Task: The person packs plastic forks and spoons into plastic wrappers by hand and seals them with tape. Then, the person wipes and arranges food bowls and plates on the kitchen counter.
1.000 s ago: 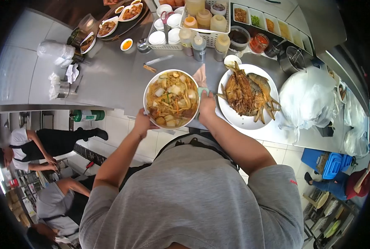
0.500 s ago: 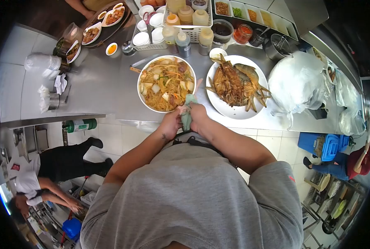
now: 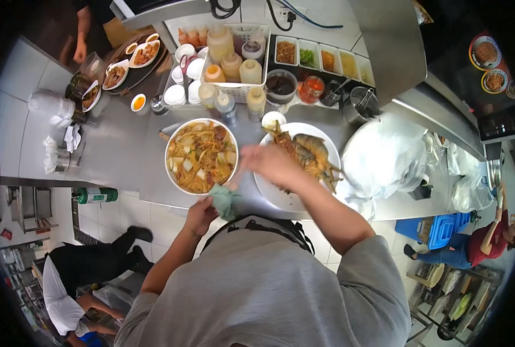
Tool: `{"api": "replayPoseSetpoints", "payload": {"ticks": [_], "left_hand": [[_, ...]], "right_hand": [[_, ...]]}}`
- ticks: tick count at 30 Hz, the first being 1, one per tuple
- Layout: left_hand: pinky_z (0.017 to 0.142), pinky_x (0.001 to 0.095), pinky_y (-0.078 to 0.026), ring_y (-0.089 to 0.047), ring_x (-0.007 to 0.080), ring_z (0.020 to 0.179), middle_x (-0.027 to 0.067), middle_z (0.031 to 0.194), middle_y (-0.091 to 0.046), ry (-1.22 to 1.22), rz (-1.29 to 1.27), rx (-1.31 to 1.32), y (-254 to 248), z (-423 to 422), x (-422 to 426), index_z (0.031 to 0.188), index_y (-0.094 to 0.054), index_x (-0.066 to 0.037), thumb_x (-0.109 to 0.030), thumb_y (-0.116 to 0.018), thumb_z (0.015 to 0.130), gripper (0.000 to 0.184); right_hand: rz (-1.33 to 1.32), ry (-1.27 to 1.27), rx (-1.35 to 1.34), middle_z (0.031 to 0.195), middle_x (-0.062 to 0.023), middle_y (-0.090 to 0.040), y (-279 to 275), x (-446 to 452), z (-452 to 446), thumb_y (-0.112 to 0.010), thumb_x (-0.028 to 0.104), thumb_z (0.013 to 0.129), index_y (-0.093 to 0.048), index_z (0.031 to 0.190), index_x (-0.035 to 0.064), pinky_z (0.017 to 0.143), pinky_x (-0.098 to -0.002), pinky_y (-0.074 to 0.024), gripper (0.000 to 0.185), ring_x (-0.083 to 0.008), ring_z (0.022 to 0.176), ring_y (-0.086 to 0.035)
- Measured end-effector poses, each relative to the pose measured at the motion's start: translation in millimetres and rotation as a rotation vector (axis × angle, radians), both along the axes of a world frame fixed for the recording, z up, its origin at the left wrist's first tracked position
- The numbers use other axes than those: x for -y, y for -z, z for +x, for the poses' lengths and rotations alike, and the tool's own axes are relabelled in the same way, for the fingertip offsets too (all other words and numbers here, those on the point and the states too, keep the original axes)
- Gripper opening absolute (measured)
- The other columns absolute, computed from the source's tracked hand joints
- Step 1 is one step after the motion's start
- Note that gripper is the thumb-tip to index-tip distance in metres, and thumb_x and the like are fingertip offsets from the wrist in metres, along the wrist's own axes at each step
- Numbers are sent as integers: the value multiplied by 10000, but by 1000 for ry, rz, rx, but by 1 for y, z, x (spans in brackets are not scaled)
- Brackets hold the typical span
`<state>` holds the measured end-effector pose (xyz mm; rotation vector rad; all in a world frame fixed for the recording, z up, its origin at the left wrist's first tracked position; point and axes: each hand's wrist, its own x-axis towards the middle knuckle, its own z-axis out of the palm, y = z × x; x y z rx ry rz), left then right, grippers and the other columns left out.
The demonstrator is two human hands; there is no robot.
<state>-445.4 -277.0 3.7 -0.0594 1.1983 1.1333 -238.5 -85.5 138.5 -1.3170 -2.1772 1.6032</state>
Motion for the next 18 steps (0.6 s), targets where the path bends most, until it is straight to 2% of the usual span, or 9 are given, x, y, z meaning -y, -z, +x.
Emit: {"api": "replayPoseSetpoints", "payload": {"ticks": [2,3,4,6,7,10,11,13,18], "left_hand": [[751,328,-495,-588,185,792,47,888,-607,-188,24,73,3,10,5,1103,-559,-53,-219,-553,909,255],[852,350,-468,-586,216,904,72,976,-607,-227,129,108,6,14,10,1103,-555,-56,-219,-532,923,245],[866,354,-465,-583,225,935,81,998,-607,-282,120,110,3,17,11,1125,-539,-50,-218,-531,922,263],[892,364,-460,-576,242,998,99,1041,-606,-395,107,118,-3,26,10,1168,-506,-39,-214,-528,921,303],[931,390,-438,-546,258,1084,135,1159,-565,-425,213,126,17,22,22,1254,-427,-38,-182,-537,901,396],[943,429,-427,-526,262,1117,158,1251,-501,-512,3,-233,-42,37,2,1321,-345,-50,-134,-535,882,486],[929,444,-436,-533,254,1107,156,1290,-459,-514,-32,-333,-40,32,4,1337,-330,-65,-91,-524,871,506],[913,443,-463,-532,252,1094,128,1242,-489,-558,-33,-368,-35,20,9,1342,-325,-74,-126,-528,884,503],[912,425,-467,-532,238,1075,104,1215,-503,-594,-115,-379,-41,18,12,1321,-360,-74,-130,-531,889,469]], "right_hand": [[507,245,-105,848,-146,-676,18,-71,24,-634,244,806,-657,1037,76,727,-364,-508,286,-290,757,-653],[606,396,-78,852,-153,-663,2,-106,27,-637,240,806,-655,984,74,726,-393,-500,244,-308,792,-636],[811,465,81,918,-162,-660,0,-143,35,-643,237,802,-652,967,67,742,-408,-499,237,-308,866,-631],[947,548,511,1017,-164,-654,-3,-205,44,-648,242,806,-649,979,56,803,-408,-503,254,-305,998,-614],[873,541,593,1033,-163,-653,4,-230,50,-636,230,815,-651,984,53,812,-408,-505,246,-309,1009,-613],[708,499,753,1034,-177,-652,43,-302,68,-594,189,835,-654,983,35,822,-415,-512,223,-329,996,-621],[694,475,758,1003,-195,-653,58,-325,77,-575,172,836,-652,972,23,812,-420,-515,215,-343,960,-630],[688,333,800,995,-211,-650,48,-336,76,-521,95,825,-646,983,5,788,-432,-520,221,-353,917,-642],[1105,124,757,958,-195,-652,36,-338,83,-504,96,805,-663,902,17,778,-445,-512,202,-338,915,-634]]}}
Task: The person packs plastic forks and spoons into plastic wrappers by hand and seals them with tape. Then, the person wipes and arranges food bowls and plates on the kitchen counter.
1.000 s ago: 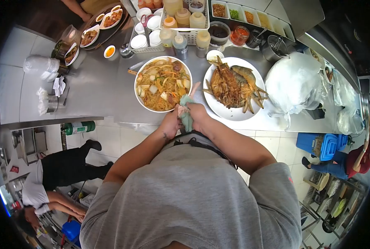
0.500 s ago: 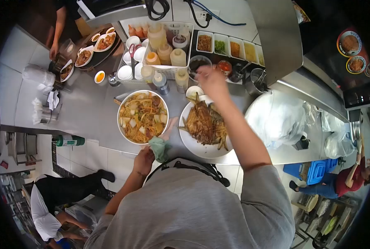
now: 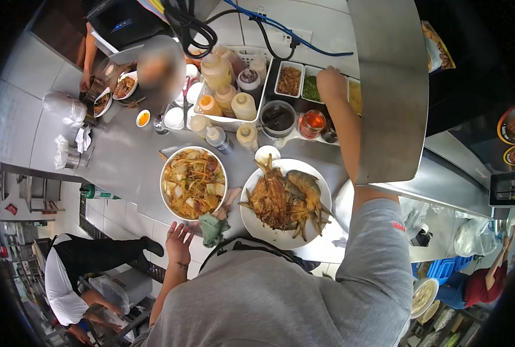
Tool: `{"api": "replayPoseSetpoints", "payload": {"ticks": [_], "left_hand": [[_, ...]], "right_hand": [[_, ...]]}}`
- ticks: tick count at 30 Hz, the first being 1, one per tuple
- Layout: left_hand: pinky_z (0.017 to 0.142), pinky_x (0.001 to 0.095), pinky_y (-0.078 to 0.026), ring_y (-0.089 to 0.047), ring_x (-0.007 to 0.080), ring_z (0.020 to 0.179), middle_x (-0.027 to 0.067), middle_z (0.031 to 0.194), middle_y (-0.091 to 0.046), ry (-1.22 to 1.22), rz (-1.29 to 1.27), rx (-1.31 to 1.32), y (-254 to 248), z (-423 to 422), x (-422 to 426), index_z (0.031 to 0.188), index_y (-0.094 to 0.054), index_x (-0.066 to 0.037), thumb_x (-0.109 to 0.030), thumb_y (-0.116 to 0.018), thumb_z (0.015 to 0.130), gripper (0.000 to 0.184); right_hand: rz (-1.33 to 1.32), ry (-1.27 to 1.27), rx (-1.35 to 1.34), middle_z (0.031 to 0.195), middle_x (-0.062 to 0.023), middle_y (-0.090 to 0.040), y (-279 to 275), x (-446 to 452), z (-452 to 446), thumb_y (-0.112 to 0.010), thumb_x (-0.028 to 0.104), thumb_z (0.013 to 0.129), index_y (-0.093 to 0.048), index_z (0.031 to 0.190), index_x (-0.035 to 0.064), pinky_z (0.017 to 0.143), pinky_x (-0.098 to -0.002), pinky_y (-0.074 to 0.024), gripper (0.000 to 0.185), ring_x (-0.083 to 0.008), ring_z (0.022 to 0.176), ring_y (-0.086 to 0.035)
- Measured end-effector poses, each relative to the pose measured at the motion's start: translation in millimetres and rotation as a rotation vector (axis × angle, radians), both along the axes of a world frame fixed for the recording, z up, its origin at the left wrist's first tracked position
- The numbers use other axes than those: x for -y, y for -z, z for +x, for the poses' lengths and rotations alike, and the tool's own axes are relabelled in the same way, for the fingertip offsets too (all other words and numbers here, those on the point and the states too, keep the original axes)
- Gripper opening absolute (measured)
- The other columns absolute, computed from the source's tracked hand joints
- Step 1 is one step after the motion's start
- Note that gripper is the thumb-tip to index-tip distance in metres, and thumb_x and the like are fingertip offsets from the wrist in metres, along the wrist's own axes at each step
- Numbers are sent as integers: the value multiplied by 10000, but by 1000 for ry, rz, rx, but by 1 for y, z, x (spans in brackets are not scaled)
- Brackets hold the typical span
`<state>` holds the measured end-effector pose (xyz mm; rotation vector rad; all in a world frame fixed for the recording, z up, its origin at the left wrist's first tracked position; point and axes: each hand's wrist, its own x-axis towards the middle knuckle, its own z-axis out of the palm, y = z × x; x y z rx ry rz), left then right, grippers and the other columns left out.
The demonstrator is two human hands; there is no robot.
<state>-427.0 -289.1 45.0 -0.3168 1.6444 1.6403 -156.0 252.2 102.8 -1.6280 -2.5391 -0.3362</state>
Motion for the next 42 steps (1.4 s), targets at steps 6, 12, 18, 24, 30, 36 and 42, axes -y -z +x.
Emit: {"api": "replayPoseSetpoints", "payload": {"ticks": [6,12,18,24,30,36,42], "left_hand": [[902,426,-450,-527,221,1061,94,1208,-499,75,-9,-8,-6,14,-16,1290,-379,-74,-118,-514,890,424],[903,430,-462,-513,222,1061,97,1184,-494,-20,-28,-54,-3,15,-26,1306,-350,-66,-113,-539,879,469],[979,457,-409,-465,255,1149,102,1250,-478,49,122,74,-10,-3,-33,1290,-390,-60,-276,-470,940,419],[1004,463,-386,-447,259,1177,89,1255,-487,136,147,91,-14,-3,-28,1291,-400,-63,-318,-459,948,432],[1048,470,-334,-383,280,1252,123,1345,-409,209,129,106,1,-16,-12,1331,-373,-76,-307,-395,960,437],[1059,475,-290,-262,290,1357,152,1427,-335,158,15,-131,-14,-8,-21,1442,-200,-107,-254,-408,950,553],[981,424,-324,-381,194,1249,91,1386,-395,89,119,-165,-16,-27,-17,1429,-248,-136,-166,-512,895,597]], "right_hand": [[-212,-17,-164,975,-213,-637,-5,14,18,-496,155,841,-668,884,12,812,-434,-480,228,-348,939,-608],[-306,-27,-83,935,-200,-651,42,-25,38,-593,173,803,-685,882,21,767,-424,-495,195,-365,880,-623],[-454,404,-648,931,-206,-651,46,-23,57,-604,180,802,-692,888,33,739,-407,-488,192,-352,856,-629],[-211,280,-435,900,-184,-664,14,12,77,-582,154,814,-699,886,53,732,-388,-487,171,-314,838,-634],[-66,74,-555,880,-163,-674,-42,81,60,-566,129,822,-704,892,63,727,-376,-486,168,-287,827,-637],[-185,-68,-668,835,-122,-684,-95,156,2,-550,78,826,-712,895,77,728,-347,-482,176,-226,790,-634],[-590,-247,-816,827,-149,-666,-110,218,-44,-573,128,810,-685,871,50,737,-377,-496,150,-286,794,-639]]}}
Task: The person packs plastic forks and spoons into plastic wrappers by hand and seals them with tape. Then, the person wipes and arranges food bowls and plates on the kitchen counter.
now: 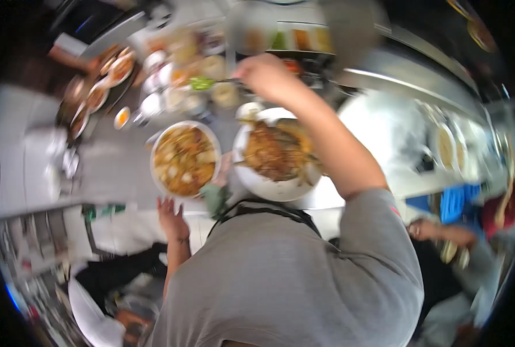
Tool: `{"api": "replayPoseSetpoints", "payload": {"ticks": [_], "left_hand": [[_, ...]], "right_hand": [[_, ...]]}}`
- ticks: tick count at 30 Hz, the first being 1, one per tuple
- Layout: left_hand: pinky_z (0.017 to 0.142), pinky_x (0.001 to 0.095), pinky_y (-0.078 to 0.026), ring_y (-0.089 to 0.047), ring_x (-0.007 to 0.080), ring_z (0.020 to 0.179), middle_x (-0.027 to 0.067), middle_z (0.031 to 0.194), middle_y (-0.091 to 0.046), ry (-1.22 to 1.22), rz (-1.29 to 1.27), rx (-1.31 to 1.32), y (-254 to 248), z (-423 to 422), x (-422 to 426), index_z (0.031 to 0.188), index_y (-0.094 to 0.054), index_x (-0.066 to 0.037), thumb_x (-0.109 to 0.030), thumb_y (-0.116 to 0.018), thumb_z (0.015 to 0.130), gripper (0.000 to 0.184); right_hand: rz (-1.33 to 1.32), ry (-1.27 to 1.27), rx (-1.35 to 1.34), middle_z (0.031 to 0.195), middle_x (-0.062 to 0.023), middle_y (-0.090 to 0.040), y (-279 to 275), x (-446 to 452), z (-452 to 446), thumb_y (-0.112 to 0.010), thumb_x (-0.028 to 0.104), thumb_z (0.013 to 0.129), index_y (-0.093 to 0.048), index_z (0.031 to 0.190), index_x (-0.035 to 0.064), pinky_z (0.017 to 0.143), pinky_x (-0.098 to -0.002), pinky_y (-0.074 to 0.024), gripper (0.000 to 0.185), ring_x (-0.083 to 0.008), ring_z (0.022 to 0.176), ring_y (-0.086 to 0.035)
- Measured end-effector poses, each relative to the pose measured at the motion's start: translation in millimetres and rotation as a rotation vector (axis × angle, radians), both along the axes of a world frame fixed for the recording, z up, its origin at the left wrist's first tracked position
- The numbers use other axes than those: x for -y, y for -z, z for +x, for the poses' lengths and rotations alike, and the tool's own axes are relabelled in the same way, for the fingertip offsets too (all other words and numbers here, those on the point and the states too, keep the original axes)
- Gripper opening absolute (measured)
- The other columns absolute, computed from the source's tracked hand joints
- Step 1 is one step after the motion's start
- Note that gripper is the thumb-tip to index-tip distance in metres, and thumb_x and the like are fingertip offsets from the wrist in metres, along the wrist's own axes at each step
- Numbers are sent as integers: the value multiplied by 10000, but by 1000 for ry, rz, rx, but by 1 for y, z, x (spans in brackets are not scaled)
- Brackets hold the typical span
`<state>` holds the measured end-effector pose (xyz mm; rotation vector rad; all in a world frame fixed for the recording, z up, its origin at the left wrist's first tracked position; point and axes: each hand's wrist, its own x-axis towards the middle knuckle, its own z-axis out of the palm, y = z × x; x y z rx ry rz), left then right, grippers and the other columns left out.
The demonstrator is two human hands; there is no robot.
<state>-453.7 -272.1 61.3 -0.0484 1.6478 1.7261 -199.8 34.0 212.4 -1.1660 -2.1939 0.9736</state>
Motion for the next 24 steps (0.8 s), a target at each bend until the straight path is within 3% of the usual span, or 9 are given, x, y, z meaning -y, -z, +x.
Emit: {"api": "replayPoseSetpoints", "payload": {"ticks": [1,2,4,12,14,16,18,19,24], "left_hand": [[981,416,-318,-378,190,1249,93,1390,-387,0,43,4,4,-3,1,1418,-276,-130,-141,-520,890,581],[983,413,-316,-379,193,1242,92,1389,-381,-31,25,-9,2,-2,-2,1406,-299,-125,-134,-527,887,567],[1002,403,-297,-359,210,1255,95,1394,-365,-33,18,-3,-7,1,-4,1400,-316,-119,-132,-536,880,565],[1017,388,-281,-355,205,1247,100,1396,-358,-21,-50,47,-15,11,-7,1393,-331,-112,-150,-542,881,555],[1019,388,-278,-354,204,1247,98,1392,-361,-37,-53,22,-15,7,-5,1391,-332,-112,-153,-543,881,554],[1028,393,-262,-351,197,1250,86,1389,-363,-51,-57,11,-12,1,-4,1384,-342,-120,-156,-546,878,546],[1038,402,-244,-347,193,1255,78,1392,-359,-71,-56,30,-8,-5,-3,1373,-355,-131,-155,-549,875,535],[1041,409,-234,-348,189,1256,72,1392,-358,-82,-54,36,-9,-6,-4,1366,-364,-142,-152,-554,871,530],[1035,401,-244,-358,184,1254,60,1386,-371,-84,-54,2,-16,-6,-15,1370,-360,-133,-148,-552,870,536]], "right_hand": [[-13,-16,-40,812,-89,-652,6,9,-8,-551,53,779,-687,957,10,675,-277,-446,228,-149,710,-561],[-167,-33,-25,807,-78,-639,-8,24,-20,-542,45,784,-678,970,-2,676,-260,-442,236,-127,704,-541],[-168,-11,-53,787,-182,-649,9,43,-39,-552,70,808,-679,929,17,684,-343,-477,183,-255,704,-621],[534,-396,270,993,-131,-558,63,93,-83,-567,53,713,-550,1143,28,760,-372,-499,430,-307,883,-585],[578,-196,249,1017,-127,-571,46,77,-68,-564,19,711,-557,1147,57,716,-384,-505,438,-303,876,-599],[552,25,-44,913,-137,-611,32,41,-46,-544,7,786,-634,1041,90,694,-384,-505,283,-317,804,-611],[196,267,-330,929,-124,-662,31,0,-15,-575,63,865,-656,1052,56,706,-301,-484,203,-212,794,-618],[-35,424,-204,899,-112,-673,20,-22,3,-579,68,864,-651,1076,49,735,-279,-471,224,-180,813,-615],[329,484,419,959,-157,-666,62,-126,46,-491,102,829,-668,1015,69,791,-387,-497,259,-333,909,-635]]}}
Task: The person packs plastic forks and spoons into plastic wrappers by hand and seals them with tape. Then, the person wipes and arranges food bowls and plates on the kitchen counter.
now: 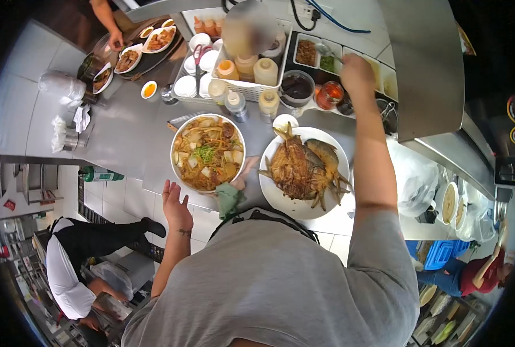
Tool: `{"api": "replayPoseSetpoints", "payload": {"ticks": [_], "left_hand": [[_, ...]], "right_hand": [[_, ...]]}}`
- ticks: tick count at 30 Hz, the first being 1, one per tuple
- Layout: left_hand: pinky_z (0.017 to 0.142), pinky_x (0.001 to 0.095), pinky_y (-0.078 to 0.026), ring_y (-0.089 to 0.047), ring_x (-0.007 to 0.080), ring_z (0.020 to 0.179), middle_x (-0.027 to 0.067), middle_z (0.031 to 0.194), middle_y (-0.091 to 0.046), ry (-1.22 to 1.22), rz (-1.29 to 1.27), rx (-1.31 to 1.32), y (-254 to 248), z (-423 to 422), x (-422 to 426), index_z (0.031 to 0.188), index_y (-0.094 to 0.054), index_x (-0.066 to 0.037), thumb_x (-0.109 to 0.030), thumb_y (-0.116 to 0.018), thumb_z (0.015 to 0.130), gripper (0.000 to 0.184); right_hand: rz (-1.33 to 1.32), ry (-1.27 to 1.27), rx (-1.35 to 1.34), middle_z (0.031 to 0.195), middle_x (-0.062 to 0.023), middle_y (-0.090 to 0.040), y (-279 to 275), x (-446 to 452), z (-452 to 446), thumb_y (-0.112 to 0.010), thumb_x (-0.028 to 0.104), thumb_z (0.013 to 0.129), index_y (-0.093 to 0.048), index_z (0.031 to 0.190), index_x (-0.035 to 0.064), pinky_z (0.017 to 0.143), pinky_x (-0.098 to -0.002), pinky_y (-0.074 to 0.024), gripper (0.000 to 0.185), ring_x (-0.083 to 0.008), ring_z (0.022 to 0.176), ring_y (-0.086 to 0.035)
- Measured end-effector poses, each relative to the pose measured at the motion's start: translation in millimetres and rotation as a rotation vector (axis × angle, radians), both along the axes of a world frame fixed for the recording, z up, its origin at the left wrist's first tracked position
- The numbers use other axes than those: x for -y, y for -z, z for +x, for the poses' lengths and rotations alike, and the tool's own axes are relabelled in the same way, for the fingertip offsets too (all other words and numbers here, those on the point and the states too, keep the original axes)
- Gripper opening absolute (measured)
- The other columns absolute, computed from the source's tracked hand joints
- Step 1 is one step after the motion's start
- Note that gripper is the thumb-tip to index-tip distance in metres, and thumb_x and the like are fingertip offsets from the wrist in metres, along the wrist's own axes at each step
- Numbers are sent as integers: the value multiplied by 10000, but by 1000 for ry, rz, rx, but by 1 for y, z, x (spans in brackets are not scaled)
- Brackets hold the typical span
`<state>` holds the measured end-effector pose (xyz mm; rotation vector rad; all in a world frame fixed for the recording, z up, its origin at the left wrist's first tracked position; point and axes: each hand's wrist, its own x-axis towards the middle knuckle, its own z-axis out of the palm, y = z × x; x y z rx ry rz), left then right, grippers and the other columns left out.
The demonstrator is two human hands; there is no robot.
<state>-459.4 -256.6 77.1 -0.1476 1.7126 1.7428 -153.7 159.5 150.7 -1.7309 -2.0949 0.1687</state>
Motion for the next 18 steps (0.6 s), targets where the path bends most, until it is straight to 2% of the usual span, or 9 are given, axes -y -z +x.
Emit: {"api": "replayPoseSetpoints", "payload": {"ticks": [2,4,6,8,10,12,14,16,18], "left_hand": [[1033,400,-247,-361,181,1252,59,1386,-372,13,1,-17,-2,3,-2,1370,-359,-127,-147,-549,871,534],[1031,399,-249,-365,179,1249,58,1388,-372,19,-1,-37,-5,4,-5,1369,-360,-122,-147,-548,872,532],[1031,399,-249,-360,180,1258,66,1398,-364,25,-2,-46,-10,5,-7,1372,-358,-117,-152,-544,876,531],[1032,402,-248,-353,182,1269,75,1408,-356,46,27,-65,-7,0,-4,1376,-354,-112,-151,-536,881,529],[1035,406,-247,-344,186,1282,86,1418,-347,72,77,-76,5,-3,11,1382,-348,-107,-145,-525,889,525],[1041,413,-246,-333,189,1297,97,1425,-341,85,51,-80,-12,6,6,1392,-337,-102,-131,-506,901,520],[1038,402,-253,-324,184,1300,97,1421,-345,53,-2,-51,-5,8,4,1389,-347,-103,-114,-499,903,509],[1036,397,-250,-319,182,1301,99,1419,-345,39,-31,21,-7,10,-2,1386,-353,-100,-112,-500,902,506],[1036,397,-247,-316,181,1301,99,1420,-343,73,-13,-16,-10,11,-5,1388,-348,-97,-120,-501,903,509]], "right_hand": [[109,-20,175,983,-164,-652,6,-2,-26,-474,108,820,-661,971,60,791,-426,-511,245,-341,944,-629],[67,-106,395,989,-161,-643,14,-14,-49,-486,133,820,-648,961,47,768,-447,-520,232,-328,921,-641],[136,-206,417,930,-163,-656,36,-33,-58,-484,140,825,-660,918,28,757,-450,-529,228,-320,902,-649],[-37,-226,406,976,-223,-645,30,-36,-70,-477,149,823,-661,960,27,754,-490,-506,260,-362,874,-638],[23,-121,141,917,-241,-646,33,-37,-78,-502,200,827,-669,932,7,763,-480,-500,276,-367,866,-638],[-499,-125,305,1178,-217,-586,22,-47,-84,-475,159,833,-650,1062,8,928,-418,-443,325,-355,1083,-570],[-171,-73,202,1015,-244,-633,62,-69,-75,-480,134,814,-687,899,-2,820,-432,-495,262,-378,971,-614],[-216,12,122,1007,-253,-633,68,-80,-71,-504,142,805,-681,912,-14,818,-429,-493,259,-377,971,-612],[-322,81,50,1009,-257,-632,75,-83,-66,-538,149,793,-680,921,-16,822,-427,-490,253,-377,975,-611]]}}
